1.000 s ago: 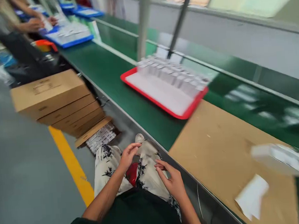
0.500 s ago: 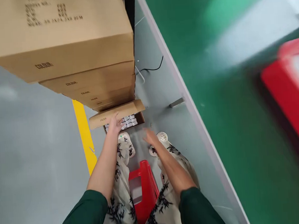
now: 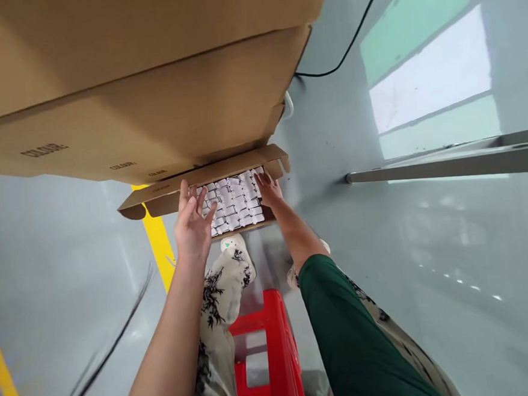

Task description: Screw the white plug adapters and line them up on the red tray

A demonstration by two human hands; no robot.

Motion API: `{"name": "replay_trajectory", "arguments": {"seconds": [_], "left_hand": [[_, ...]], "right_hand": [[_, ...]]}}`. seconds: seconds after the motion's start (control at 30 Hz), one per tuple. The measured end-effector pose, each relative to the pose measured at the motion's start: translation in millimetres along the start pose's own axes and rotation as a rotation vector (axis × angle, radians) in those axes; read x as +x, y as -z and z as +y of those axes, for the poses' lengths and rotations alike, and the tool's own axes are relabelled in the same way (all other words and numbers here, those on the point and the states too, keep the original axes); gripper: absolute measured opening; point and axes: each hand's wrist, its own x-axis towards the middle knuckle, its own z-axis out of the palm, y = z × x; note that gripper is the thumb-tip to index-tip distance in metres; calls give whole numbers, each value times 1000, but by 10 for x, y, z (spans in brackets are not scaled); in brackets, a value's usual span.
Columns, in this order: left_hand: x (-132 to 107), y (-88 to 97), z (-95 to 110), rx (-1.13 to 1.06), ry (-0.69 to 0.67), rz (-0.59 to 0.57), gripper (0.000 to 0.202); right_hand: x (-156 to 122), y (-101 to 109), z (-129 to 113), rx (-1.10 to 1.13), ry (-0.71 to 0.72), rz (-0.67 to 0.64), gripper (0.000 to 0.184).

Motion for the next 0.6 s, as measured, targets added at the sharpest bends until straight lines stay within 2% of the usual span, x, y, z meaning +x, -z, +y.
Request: {"name": "replay_trajectory", "arguments": {"seconds": [0.1,0.2,0.33,0.6], "left_hand": [[-5,-12,-7,29,-18,-18,67],[-20,-39,-11,35,-24,-23,71],[-19,-57,-28,28,-9,-6,76],[-30,-63,-70,21,10,39,76]], "right_hand": [[273,-126,129,-7,17,-18,57],[408,-269,238,-8,12,-56,59],[444,-385,356,-12,24,-97,58],[445,-394,420,-51,99,-93,51]]}}
